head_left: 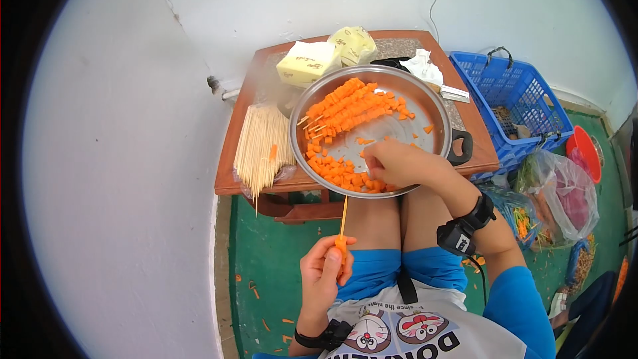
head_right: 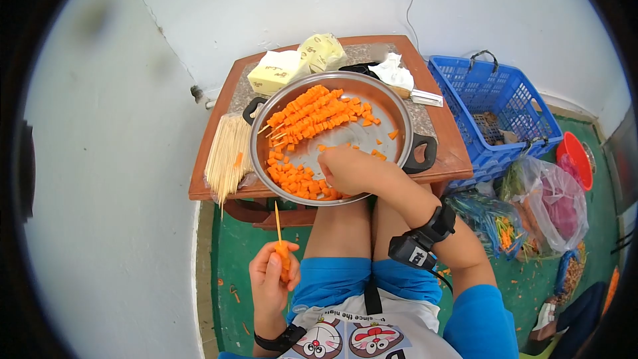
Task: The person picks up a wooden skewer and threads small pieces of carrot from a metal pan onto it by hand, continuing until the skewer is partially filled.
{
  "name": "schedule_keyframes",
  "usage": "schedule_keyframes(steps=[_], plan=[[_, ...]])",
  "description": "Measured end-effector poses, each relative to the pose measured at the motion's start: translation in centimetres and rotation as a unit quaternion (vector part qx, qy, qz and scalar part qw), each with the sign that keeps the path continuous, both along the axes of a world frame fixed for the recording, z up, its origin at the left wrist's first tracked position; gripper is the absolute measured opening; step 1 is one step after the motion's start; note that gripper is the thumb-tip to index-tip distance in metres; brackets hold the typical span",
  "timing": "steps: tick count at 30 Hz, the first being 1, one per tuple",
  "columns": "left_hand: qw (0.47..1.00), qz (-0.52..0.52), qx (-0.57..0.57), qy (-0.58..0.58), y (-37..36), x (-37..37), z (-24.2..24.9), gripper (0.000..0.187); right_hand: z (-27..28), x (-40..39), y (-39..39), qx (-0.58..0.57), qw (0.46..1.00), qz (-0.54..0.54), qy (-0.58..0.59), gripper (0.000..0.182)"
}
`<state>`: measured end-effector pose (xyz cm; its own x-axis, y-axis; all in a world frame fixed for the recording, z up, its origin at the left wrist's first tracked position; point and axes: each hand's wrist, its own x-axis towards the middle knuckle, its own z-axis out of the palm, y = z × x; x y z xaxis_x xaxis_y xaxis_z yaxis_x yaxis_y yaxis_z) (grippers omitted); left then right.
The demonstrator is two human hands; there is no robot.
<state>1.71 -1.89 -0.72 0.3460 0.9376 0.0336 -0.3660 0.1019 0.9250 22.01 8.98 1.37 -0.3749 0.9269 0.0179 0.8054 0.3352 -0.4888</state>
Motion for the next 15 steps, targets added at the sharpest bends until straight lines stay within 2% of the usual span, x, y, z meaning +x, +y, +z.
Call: schedule_keyframes(steps=[1,2,4,5,6,7,8,11,12,14,15], plan=[[1.0,0.0,0.001,0.001,0.0,0.0,0.0,0.029,0.0,0.1,0.1,-0.001,0.998,-0.019,0.055,0.003],[1.0,0.005,-0.001,0.003,0.0,0.0,0.0,0.029,0.1,0.3,-0.1,0.0,0.998,-0.018,0.056,0.003],[1.0,0.009,-0.003,0.006,-0.1,0.1,0.0,0.03,0.9,0.7,-0.6,0.094,0.98,-0.056,0.167,0.006],[1.0,0.011,-0.009,0.008,-0.1,0.2,0.0,0.03,1.3,0.8,-1.1,0.094,0.98,-0.057,0.167,0.006],[1.0,0.013,-0.015,0.009,-0.1,0.3,0.0,0.03,1.7,0.8,-1.9,0.031,0.946,-0.066,0.315,0.01],[1.0,0.012,-0.013,0.01,-0.1,0.4,0.1,0.03,2.1,0.8,-2.7,-0.033,0.887,-0.073,0.455,0.015],[1.0,0.011,-0.003,0.024,-0.1,0.5,0.1,0.03,2.7,0.9,-3.7,-0.032,0.887,-0.074,0.456,0.015],[0.999,0.003,0.006,0.037,-0.1,0.9,0.2,0.029,3.4,0.5,-6.6,-0.128,0.776,-0.096,0.609,0.019],[0.999,-0.005,0.004,0.036,-0.2,1.1,0.2,0.028,3.0,0.4,-7.3,-0.127,0.775,-0.099,0.611,0.019],[0.997,-0.001,0.028,0.074,-0.4,1.7,0.6,0.032,2.1,0.3,-8.4,-0.161,0.707,-0.068,0.685,0.019],[0.992,0.007,0.053,0.11,-0.5,1.9,0.7,0.036,1.8,0.1,-8.9,-0.158,0.69,-0.06,0.704,0.019]])
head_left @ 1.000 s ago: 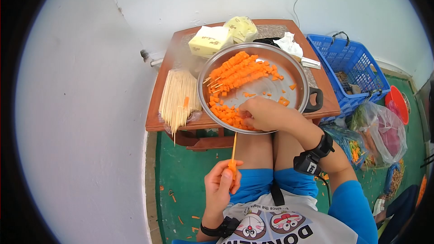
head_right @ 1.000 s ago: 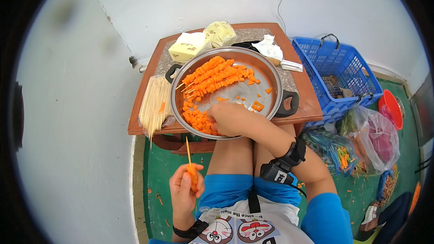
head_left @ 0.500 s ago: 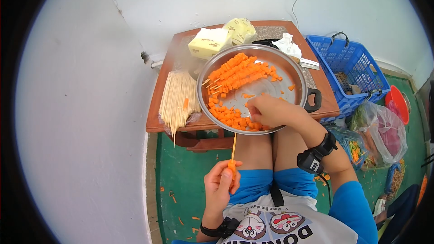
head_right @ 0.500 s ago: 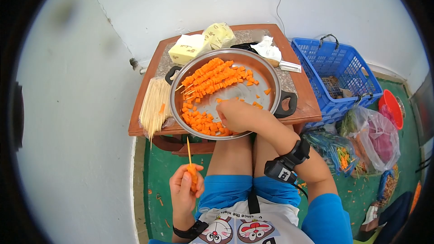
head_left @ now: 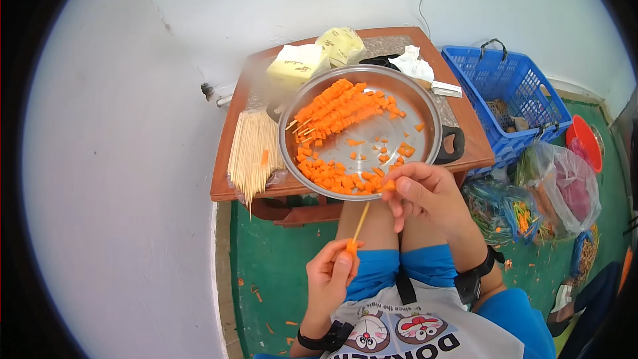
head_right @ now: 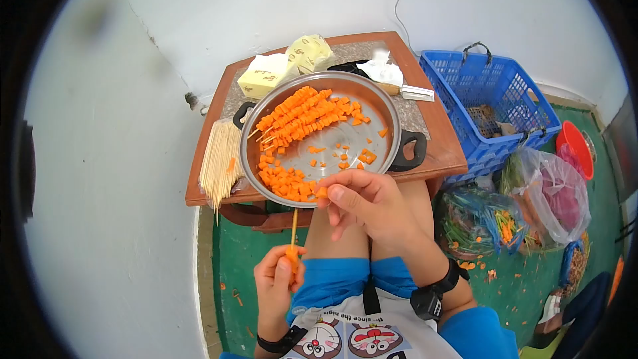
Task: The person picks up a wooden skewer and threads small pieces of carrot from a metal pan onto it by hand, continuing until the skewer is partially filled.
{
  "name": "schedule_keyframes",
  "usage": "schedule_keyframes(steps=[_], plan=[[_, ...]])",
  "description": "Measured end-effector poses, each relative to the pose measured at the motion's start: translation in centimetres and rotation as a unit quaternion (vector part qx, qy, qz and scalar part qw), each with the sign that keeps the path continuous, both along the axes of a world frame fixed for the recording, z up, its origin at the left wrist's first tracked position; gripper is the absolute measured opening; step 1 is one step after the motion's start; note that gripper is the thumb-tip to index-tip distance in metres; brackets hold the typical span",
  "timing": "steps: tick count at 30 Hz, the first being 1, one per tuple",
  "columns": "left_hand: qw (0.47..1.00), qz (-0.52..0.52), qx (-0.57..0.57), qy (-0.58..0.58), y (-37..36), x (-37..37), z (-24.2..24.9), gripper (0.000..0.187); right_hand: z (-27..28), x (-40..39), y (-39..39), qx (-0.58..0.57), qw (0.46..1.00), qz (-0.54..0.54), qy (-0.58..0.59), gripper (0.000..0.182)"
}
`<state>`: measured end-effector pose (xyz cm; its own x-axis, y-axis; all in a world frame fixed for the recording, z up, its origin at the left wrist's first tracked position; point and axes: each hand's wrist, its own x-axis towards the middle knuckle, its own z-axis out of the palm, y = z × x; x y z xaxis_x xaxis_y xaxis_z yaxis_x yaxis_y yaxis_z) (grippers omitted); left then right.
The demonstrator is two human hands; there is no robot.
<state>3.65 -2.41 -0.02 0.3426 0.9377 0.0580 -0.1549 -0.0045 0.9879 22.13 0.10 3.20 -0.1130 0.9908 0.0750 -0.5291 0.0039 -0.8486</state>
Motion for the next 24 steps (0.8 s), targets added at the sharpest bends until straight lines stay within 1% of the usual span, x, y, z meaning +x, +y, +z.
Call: schedule_keyframes(steps=[3,6,10,13,15,16,18,24], plan=[[1.0,0.009,0.017,0.014,-0.3,0.4,-0.1,0.033,-0.2,-0.4,-1.2,-0.009,0.999,-0.022,0.038,0.018],[0.999,0.029,0.025,0.021,-0.5,0.5,0.1,0.031,-0.6,-0.5,-1.6,-0.007,0.997,-0.018,0.07,0.018],[0.997,0.027,0.045,0.049,-0.5,0.5,-0.2,0.029,-0.5,-0.7,-1.9,-0.037,0.997,-0.027,0.063,0.02],[0.997,0.027,0.042,0.052,-0.6,0.6,-0.3,0.029,-0.8,-0.6,-2.1,-0.045,0.997,-0.008,0.068,0.021],[0.997,0.036,0.049,0.052,-0.5,0.7,-0.3,0.028,-1.2,-0.3,-2.2,-0.038,0.994,0.027,0.099,0.021],[0.997,0.035,0.049,0.053,-0.5,0.7,-0.2,0.028,-1.2,-0.3,-2.2,-0.038,0.994,0.026,0.1,0.021],[0.997,0.03,0.045,0.048,-0.5,0.7,-0.2,0.028,-1.2,-0.4,-2.2,-0.016,0.998,0.0,0.065,0.02],[0.997,0.025,0.045,0.053,-0.5,0.7,-0.4,0.028,-1.3,-0.4,-2.4,0.005,0.997,-0.044,0.059,0.025]])
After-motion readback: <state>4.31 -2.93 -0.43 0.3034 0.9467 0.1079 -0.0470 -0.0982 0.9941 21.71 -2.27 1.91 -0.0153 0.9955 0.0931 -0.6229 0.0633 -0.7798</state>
